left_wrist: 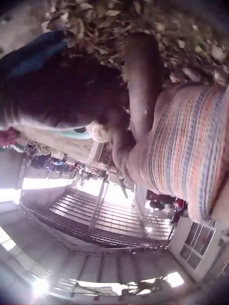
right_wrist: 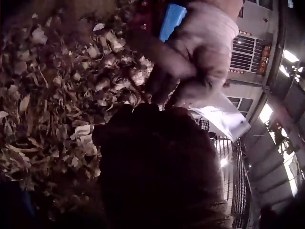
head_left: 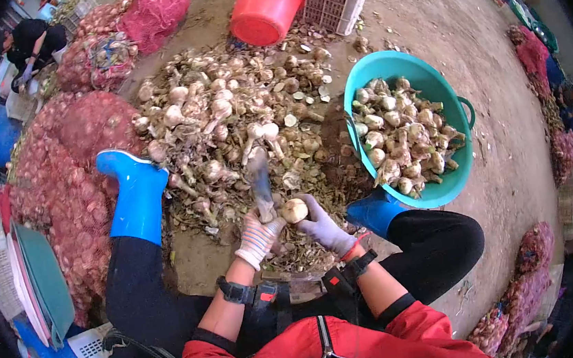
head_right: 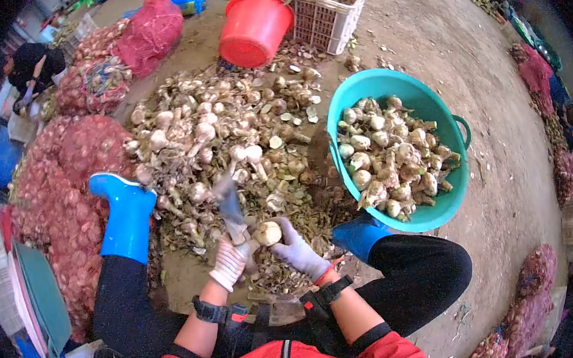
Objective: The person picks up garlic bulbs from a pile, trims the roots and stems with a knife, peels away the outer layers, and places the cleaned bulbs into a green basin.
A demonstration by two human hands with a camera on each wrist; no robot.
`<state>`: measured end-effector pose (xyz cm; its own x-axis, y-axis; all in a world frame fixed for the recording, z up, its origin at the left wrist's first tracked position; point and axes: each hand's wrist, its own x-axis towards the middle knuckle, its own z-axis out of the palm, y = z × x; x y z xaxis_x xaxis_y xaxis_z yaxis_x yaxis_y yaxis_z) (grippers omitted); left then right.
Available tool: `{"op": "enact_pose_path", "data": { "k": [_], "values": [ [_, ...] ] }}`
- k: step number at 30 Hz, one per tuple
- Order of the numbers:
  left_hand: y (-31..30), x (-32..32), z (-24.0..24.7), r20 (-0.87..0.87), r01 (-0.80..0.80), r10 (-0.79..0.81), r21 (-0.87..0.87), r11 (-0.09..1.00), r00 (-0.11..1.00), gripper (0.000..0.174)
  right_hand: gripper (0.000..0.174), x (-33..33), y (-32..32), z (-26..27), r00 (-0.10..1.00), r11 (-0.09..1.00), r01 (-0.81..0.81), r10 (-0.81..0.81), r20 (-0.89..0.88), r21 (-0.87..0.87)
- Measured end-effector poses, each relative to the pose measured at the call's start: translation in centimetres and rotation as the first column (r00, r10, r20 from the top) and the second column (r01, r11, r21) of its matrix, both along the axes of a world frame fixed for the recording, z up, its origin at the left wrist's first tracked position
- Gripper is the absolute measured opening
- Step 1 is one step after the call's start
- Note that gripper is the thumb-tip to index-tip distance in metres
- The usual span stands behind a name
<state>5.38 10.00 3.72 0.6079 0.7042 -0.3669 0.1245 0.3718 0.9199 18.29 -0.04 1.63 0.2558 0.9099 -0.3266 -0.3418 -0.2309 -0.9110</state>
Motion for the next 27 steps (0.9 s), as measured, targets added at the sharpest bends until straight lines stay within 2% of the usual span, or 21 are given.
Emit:
{"op": "enact_pose_path", "data": {
  "k": [1,2,3,4,5,6,8,9,12,13,14,16,17,18,20,21,22,23,24,26,27],
  "values": [
    [0.0,-0.9,0.1,-0.252,0.156,-0.041,0.455,0.877,0.967,0.034,0.055,0.1,-0.1,-0.3,0.994,1.000,0.017,-0.018,-0.104,-0.011],
    [0.0,-1.6,0.2,-0.483,0.382,0.047,0.744,0.548,0.874,0.038,0.057,0.5,-0.6,-0.4,0.996,0.999,-0.032,0.032,-0.080,-0.002],
    [0.0,-1.7,-0.3,-0.575,0.543,-0.127,0.644,0.538,0.808,0.044,0.060,0.5,-0.6,0.7,0.998,0.995,-0.068,0.066,0.020,0.068],
    [-0.8,-2.2,-0.8,-0.634,0.565,-0.051,0.646,0.513,0.771,0.044,0.062,0.4,-0.8,1.5,0.988,0.985,-0.110,0.095,0.119,0.130],
    [-1.3,-2.6,-1.1,-0.658,0.592,-0.047,0.642,0.487,0.752,0.042,0.071,0.2,-1.3,1.4,0.993,0.986,-0.071,0.084,-0.082,0.150],
    [-1.5,-2.5,-0.7,-0.678,0.617,-0.041,0.641,0.456,0.734,0.039,0.071,0.6,-1.4,0.6,0.993,0.986,-0.075,0.088,-0.081,0.151],
    [-1.8,-2.4,1.1,-0.673,0.624,-0.057,0.646,0.440,0.737,0.041,0.077,1.0,-2.0,-1.5,0.904,0.972,-0.154,0.066,0.423,0.178],
    [-1.7,-2.3,1.6,-0.665,0.627,-0.069,0.658,0.417,0.743,0.043,0.079,0.9,-1.7,-1.3,0.967,0.985,-0.123,0.091,0.237,0.124],
    [-1.6,-2.6,1.0,-0.717,0.657,-0.069,0.591,0.468,0.694,0.045,0.076,0.9,-1.9,0.4,0.978,0.991,-0.118,0.103,0.184,0.069],
    [-1.1,-2.7,0.2,-0.725,0.648,-0.067,0.564,0.511,0.685,0.042,0.065,1.4,-1.0,4.4,0.959,0.971,-0.181,0.209,0.188,-0.156],
    [0.0,-3.3,-3.3,-0.612,0.502,-0.153,0.451,0.738,0.776,0.039,0.054,0.9,-0.8,4.5,0.968,0.994,-0.101,0.106,0.226,-0.035],
    [2.5,-4.8,-3.9,-0.757,0.504,-0.197,0.195,0.841,0.623,0.034,0.052,0.3,-1.1,4.6,0.921,0.994,-0.109,0.097,0.378,0.010],
    [1.7,-4.0,-5.2,-0.487,0.193,-0.198,-0.060,0.979,0.850,0.029,0.062,0.9,-0.9,4.0,0.752,0.987,-0.162,0.127,0.646,-0.005],
    [0.5,-4.2,-4.2,-0.100,0.023,-0.062,-0.356,0.934,0.993,0.027,0.073,1.3,-0.4,3.4,0.514,0.978,-0.207,0.131,0.848,-0.026],
    [-0.3,-3.9,-4.0,0.067,0.033,-0.010,-0.347,0.937,0.998,0.032,0.090,0.2,0.1,5.0,0.335,0.965,-0.209,0.223,0.916,-0.159],
    [-0.7,-3.3,-3.1,0.086,-0.005,0.038,-0.361,0.932,0.996,0.034,0.091,-0.5,-0.3,3.0,0.531,0.984,-0.116,0.178,0.828,-0.138],
    [-0.4,-1.8,1.2,-0.062,0.085,-0.084,0.021,0.996,0.995,0.037,0.075,-2.1,0.3,1.6,0.761,0.982,0.182,-0.167,0.627,0.041],
    [-0.5,-1.6,0.2,-0.085,0.124,-0.113,0.130,0.984,0.990,0.036,0.067,-1.4,-0.1,0.9,0.984,0.964,0.177,-0.167,0.067,-0.200],
    [-0.8,-1.5,-0.3,-0.115,0.165,-0.141,0.232,0.959,0.983,0.036,0.060,-1.0,-0.2,1.7,0.823,0.920,0.028,-0.243,-0.513,-0.390],
    [-1.1,-1.8,-0.9,-0.185,0.198,-0.160,0.210,0.957,0.970,0.038,0.043,-0.8,0.1,2.2,0.823,0.918,0.043,-0.256,-0.506,-0.394],
    [-0.6,-2.0,-1.1,-0.384,0.295,-0.159,0.328,0.897,0.910,0.039,0.038,-0.4,0.1,1.9,0.967,0.955,0.001,-0.077,-0.243,-0.298]
  ]
}}
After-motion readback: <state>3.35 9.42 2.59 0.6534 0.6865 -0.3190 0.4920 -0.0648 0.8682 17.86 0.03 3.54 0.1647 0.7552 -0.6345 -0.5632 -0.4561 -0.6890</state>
